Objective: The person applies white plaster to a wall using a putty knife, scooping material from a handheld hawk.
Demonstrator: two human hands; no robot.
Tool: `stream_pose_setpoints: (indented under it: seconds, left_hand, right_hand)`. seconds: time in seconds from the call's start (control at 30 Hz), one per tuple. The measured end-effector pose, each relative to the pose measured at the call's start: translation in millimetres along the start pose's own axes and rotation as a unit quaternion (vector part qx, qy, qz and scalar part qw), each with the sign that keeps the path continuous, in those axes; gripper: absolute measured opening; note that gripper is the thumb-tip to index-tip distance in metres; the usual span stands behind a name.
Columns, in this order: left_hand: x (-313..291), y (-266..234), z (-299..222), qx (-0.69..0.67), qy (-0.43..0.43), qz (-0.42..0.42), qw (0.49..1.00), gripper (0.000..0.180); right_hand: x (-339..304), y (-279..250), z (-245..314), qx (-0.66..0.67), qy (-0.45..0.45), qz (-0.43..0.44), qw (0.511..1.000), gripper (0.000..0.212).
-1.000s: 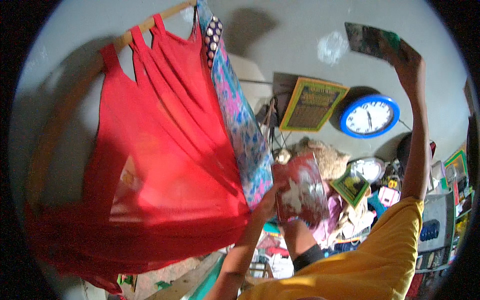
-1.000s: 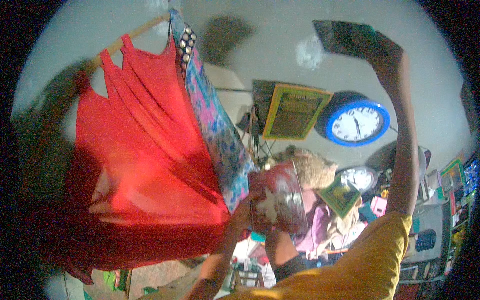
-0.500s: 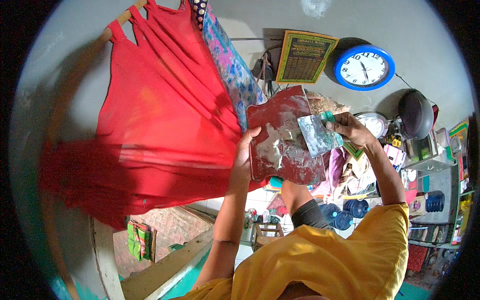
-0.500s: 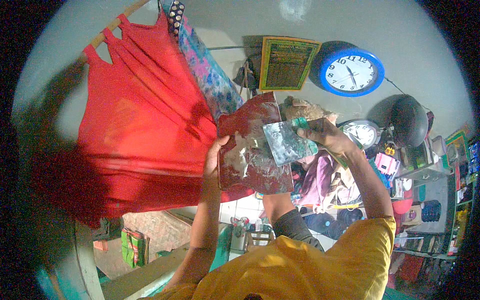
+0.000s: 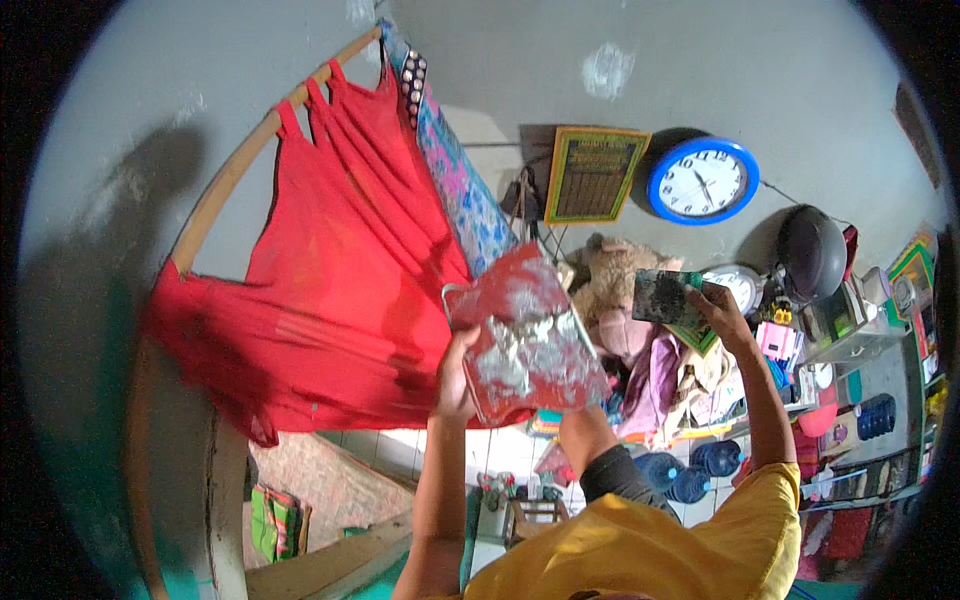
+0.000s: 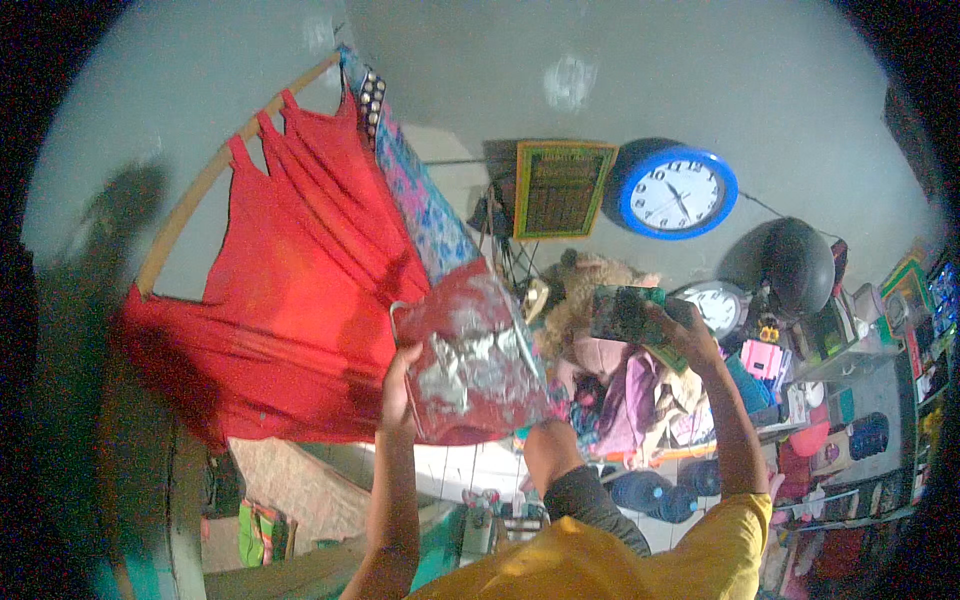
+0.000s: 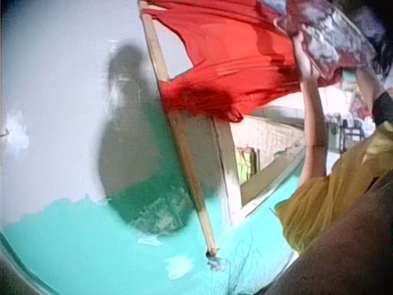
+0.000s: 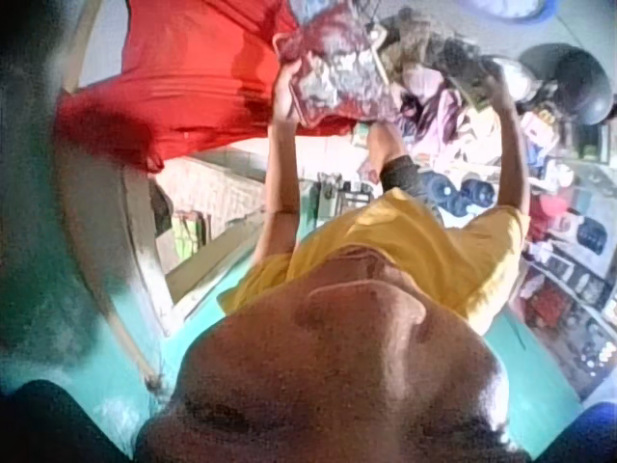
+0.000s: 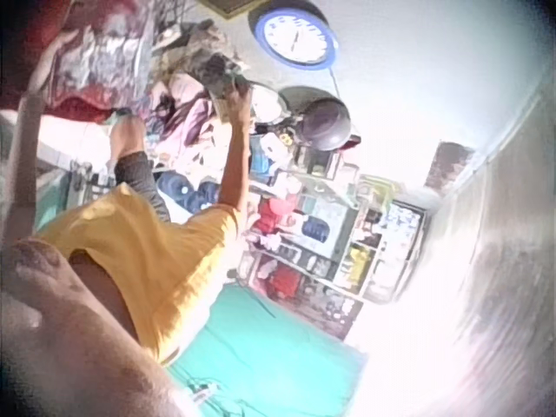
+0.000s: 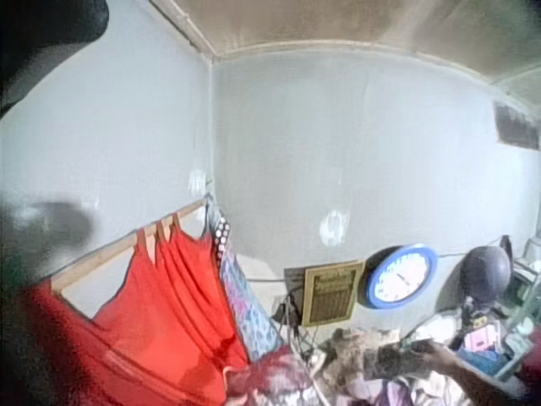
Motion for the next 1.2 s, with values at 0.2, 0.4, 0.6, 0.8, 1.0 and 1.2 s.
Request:
stream_pose_setpoints:
  seconds: [0.2,0.4,0.6,0.8,1.0,1.2]
  left_hand:
    - [1,-23,16,0.068,-0.034,-0.123,0.99,0.043]
    - [35,-45,37,0.018,-0.023,-0.14,0.99,0.038]
    - [67,-62,51,-0.027,-0.062,-0.087,0.994,0.037]
    - [86,-75,60,-0.051,-0.087,-0.114,0.988,0.038]
    - [83,-62,48,-0.022,-0.057,-0.154,0.986,0.033]
    - [87,-93,60,-0.065,-0.093,-0.105,0.988,0.04]
  right_hand:
    - [107,-18,-9,0.235,-0.131,-0.24,0.933,0.041]
    - [232,-7,28,0.221,-0.251,-0.353,0.874,0.031]
    - [299,-32,53,0.255,-0.338,-0.38,0.822,0.037]
    - [322,-32,66,0.141,-0.399,-0.42,0.803,0.036]
    - [327,-15,116,-0.026,-0.399,-0.441,0.804,0.04]
    - [330,6,161,-0.198,-0.479,-0.377,0.768,0.035]
Point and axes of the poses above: each hand's wrist, its own x-axis towards the middle knuckle, its own y-axis out of the palm, z = x × y, the point moved 4 cm from there along x, towards the middle knuckle, and after that the axes turned 9 degrees about -y, right-handed, at the moved point
